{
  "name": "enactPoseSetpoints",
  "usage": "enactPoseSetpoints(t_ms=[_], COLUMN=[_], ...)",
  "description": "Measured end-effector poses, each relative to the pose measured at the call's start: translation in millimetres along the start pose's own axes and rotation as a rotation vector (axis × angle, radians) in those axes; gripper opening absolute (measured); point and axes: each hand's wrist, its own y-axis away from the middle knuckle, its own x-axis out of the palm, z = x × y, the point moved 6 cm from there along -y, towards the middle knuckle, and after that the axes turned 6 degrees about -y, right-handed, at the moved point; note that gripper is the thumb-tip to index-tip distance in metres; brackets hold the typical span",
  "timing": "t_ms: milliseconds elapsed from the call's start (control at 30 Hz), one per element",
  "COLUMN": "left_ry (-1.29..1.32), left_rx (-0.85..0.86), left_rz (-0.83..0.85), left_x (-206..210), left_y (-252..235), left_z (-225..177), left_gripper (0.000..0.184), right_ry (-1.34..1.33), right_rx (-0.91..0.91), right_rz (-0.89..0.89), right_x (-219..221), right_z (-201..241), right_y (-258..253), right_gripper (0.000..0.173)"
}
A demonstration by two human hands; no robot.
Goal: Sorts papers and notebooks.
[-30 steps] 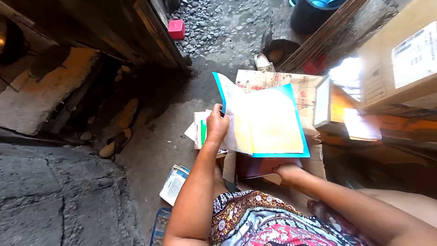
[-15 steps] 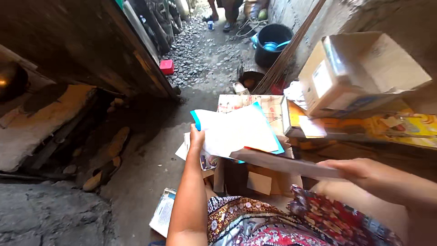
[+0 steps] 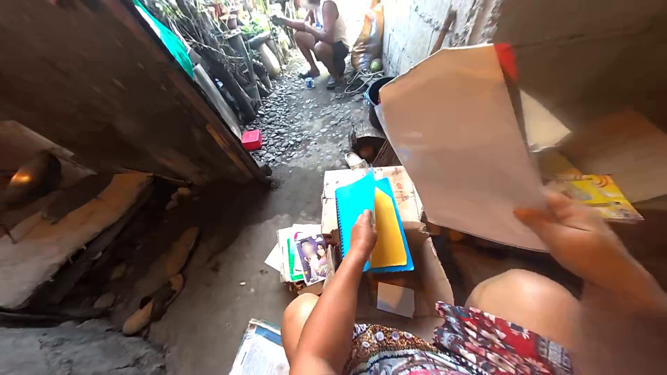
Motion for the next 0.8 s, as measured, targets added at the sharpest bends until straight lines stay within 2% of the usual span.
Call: enactPoseSetpoints(t_ms=[200,300,367,500,600,800], left_ry=[-0.174,-0.181,-0.11,0.183,0.222,0.362], left_rx=[0.047,0.062,0.065,0.083,-0.003,-0.248], left_rz=[0.043,-0.029,-0.044,0.168,0.168,-0.049], left_x=[31.8,40.6,45.1,56.0,31.7,-34.3], left_y=[-18.0,-25.4,-33.9,-48.6,-48.7,-42.2], left_z=[-9.8,-8.7,-3.2,8.0,17.2,56.6], left_gripper=[0.044,0.045,0.046,0.041,0.037,0.033], right_ry=[-0.192,-0.257,-0.275,-0.281,-0.188,0.062], right_rx=[-0.017,-0.028,-0.026,-0.024,-0.016,-0.029], right_rz=[-0.158,-0.209,-0.239,-0.241,-0.186,-0.055], right_x=[0.4,0.4,3.8,18.8,31.9,68.6], right_z=[1.6,2.6,5.4,8.6,-0.1,-34.5], right_y=[6.6,7.4,5.2,-2.9,-10.2,-38.0], right_gripper=[0.034,0.034,0.035,0.036,0.039,0.039])
